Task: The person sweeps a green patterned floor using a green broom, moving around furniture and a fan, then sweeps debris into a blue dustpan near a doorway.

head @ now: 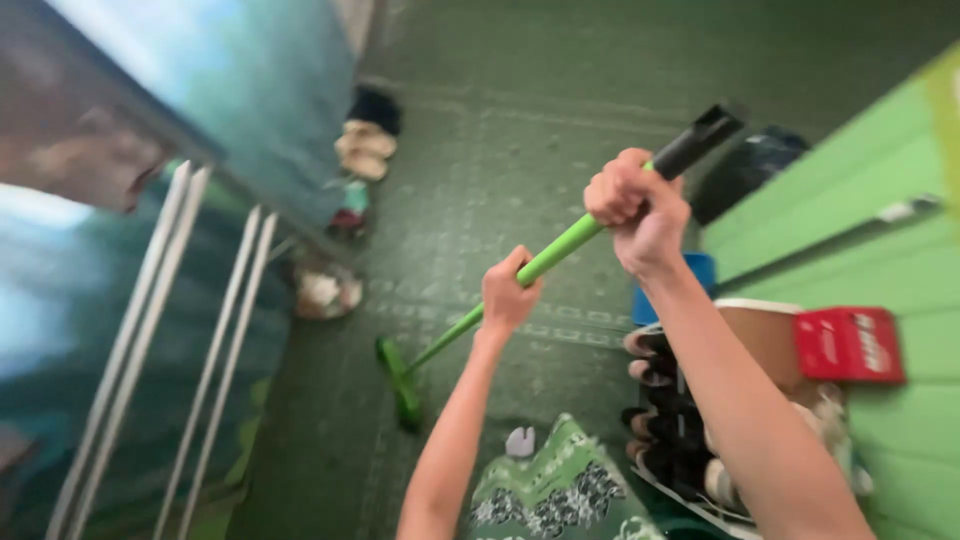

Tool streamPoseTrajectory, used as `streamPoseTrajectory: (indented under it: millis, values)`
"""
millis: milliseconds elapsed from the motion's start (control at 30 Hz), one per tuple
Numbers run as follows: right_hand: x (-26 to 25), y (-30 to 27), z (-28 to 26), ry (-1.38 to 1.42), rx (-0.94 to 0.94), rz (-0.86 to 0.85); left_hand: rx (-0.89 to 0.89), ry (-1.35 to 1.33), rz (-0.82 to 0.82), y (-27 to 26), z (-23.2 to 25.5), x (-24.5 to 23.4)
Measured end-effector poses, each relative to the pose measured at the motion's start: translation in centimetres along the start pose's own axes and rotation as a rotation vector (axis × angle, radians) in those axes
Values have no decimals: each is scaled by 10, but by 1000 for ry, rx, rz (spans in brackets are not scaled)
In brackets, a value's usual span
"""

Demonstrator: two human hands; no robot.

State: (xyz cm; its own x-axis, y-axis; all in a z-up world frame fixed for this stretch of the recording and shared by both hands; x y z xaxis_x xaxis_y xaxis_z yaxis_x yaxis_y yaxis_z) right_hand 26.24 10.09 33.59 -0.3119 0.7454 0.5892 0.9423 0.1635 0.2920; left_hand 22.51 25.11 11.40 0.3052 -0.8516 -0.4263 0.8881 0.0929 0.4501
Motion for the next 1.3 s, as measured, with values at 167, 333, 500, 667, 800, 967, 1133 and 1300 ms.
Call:
streamPoseTrajectory:
  millis: [167, 333, 500, 667, 800, 967, 1133, 1300]
  values:
    - [36, -23, 147, -152, 453, -28, -415, 323, -212, -82, -74, -128]
    - [93, -69, 205, -506, 778, -263, -911, 537, -411, -161, -142, -190]
    - [98, 14, 170, -698, 660, -286, -989, 417, -312, -71, -131, -148]
    - [74, 124, 73, -895, 607, -188, -930, 215, -252, 79, -100, -21]
    - [16, 180, 31, -1130, 585, -184, -863, 83, -239, 156, -73, 80]
    - [-38, 206, 25, -1030, 391, -418, -839, 15, -306, 221, -92, 181]
    - [-126, 188, 93, -1108, 18, -841, -877, -46, -396, 248, -99, 212]
    - [-80, 249, 46, -1098, 62, -700, -826, 44, -405, 335, -24, 159]
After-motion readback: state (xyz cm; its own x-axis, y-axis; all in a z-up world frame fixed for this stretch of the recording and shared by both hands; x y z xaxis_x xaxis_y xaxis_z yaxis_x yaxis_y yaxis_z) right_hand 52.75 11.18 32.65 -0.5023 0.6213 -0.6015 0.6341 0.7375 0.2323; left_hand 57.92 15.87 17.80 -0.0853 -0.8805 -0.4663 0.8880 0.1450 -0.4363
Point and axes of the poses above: each hand's wrist, its own y-axis towards the middle knuckle, its own x-axis out of the palm, z = x × y, the point moved 2 cm from there along y, towards the middle knuckle, and after that the axes turned 4 degrees about x, right-handed, at the moved point
